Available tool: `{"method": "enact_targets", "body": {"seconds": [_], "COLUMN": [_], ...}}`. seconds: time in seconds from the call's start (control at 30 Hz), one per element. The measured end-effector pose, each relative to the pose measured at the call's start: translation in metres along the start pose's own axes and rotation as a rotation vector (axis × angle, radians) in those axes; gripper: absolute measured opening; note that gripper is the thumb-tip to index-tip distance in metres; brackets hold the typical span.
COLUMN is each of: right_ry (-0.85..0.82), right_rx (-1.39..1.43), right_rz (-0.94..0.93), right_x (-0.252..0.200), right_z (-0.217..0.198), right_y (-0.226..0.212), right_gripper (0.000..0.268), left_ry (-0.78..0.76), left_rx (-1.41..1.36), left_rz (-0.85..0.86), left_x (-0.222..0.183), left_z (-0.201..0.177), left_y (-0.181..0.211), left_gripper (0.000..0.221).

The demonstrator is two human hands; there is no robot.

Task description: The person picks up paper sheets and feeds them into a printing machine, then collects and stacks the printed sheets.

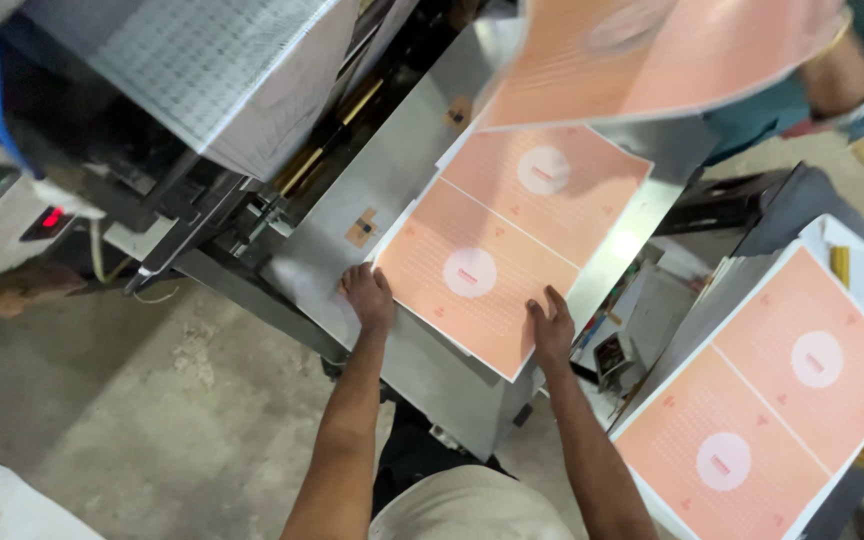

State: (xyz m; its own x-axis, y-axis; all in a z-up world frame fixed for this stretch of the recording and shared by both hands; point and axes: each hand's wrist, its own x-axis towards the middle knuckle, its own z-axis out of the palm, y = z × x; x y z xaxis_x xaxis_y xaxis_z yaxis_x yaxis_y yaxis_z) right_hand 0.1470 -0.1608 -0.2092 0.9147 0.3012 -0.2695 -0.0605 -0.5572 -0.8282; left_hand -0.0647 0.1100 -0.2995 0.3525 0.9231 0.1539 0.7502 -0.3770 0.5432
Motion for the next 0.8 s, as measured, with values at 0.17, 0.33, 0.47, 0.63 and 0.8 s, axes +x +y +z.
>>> {"method": "enact_targets", "body": {"seconds": [0.17, 0.33, 0.47, 0.63, 0.8], "right_ry": [-0.184, -0.196, -0.08, 0.312, 0.671], "right_rx": [0.04, 0.122, 0.103, -0.411, -0.907], "right_rz": [0.268, 0.079, 0.01, -0.175, 0.055], "right_x": [-0.018, -0.052, -0.078, -0.115, -0.186], "right_z": [-0.017, -0.061, -0.113, -0.238, -0.362], "right_y": [-0.045, -0.061, -0.043, 0.029, 0.103], "right_gripper": [0.053, 0.045, 0.038, 0.024, 0.015], "left_ry": [0.089, -0.098, -0.092, -0.151, -0.206], "left_rx": [-0.001, 0.079, 0.228, -0.546, -0.757], "left_rz": [-0.156, -0.322, -0.269, 0.008, 0.287], "left_x": [0.022, 0.083, 0.125, 0.151, 0.059], "left_z": [-0.008, -0.031, -0.079, -0.198, -0.265], "left_y": [-0.032, -0.071, -0.078, 0.042, 0.206], "left_gripper": [0.022, 0.029, 0.042, 0.024, 0.011]}}
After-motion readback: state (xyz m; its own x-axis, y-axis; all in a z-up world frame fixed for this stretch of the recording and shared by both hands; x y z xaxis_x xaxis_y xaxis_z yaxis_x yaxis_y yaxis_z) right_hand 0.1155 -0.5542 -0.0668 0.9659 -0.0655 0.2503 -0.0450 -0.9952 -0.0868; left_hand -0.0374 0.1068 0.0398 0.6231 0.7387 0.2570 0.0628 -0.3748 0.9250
